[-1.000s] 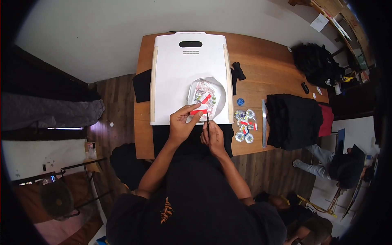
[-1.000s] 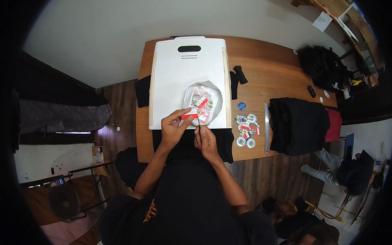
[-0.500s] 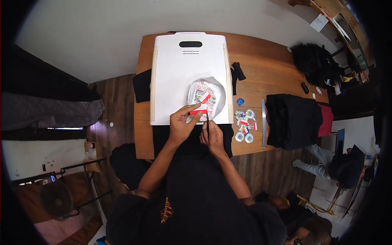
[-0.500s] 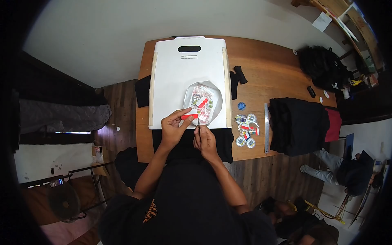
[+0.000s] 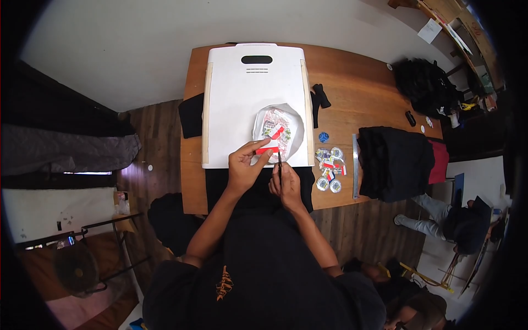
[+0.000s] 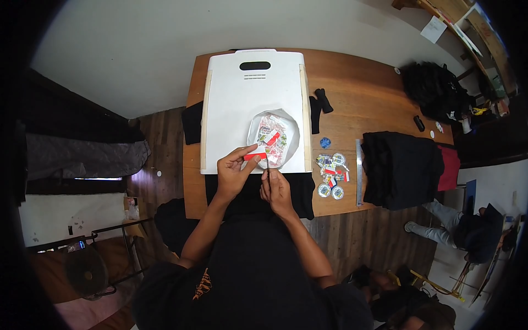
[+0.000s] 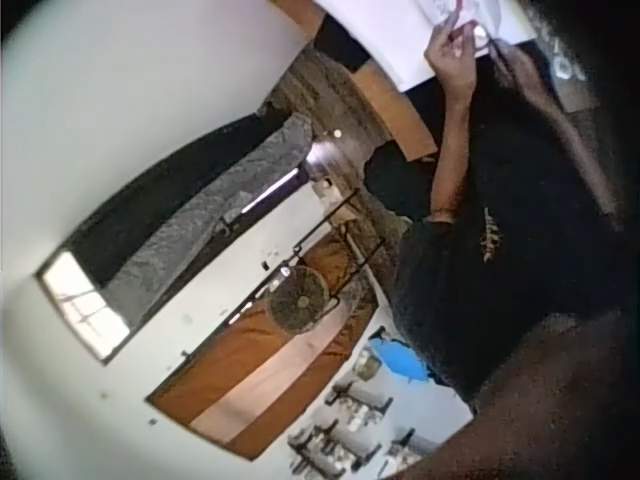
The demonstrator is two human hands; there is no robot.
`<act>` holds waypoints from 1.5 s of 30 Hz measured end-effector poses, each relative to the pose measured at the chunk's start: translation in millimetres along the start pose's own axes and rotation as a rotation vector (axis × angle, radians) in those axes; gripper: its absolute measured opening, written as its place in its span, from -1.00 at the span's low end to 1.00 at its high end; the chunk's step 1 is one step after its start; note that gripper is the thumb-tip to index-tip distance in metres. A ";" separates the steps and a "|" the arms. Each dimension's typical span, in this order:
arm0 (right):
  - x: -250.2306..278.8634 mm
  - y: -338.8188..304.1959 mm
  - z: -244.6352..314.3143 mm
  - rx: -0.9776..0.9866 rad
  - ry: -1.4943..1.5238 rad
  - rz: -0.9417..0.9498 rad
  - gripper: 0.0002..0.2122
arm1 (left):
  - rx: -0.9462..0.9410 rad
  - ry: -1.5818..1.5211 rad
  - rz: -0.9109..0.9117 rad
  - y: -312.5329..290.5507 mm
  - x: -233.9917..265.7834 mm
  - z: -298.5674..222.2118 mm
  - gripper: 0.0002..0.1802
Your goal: Cutting out small printed graphics and labels from a sheet using scissors
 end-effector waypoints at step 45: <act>-1.0 1.9 1.7 0.013 0.020 -0.040 -0.66 | -0.001 -0.014 0.024 -2.9 -5.3 0.8 -0.64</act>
Point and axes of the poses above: each hand's wrist, its own y-axis towards the middle knuckle, its own x-axis out of the back of the hand, z = x × y, the point moved 10 cm from there along y, towards the middle knuckle, and after that the axes turned 15 degrees about x, right-handed, at the moved point
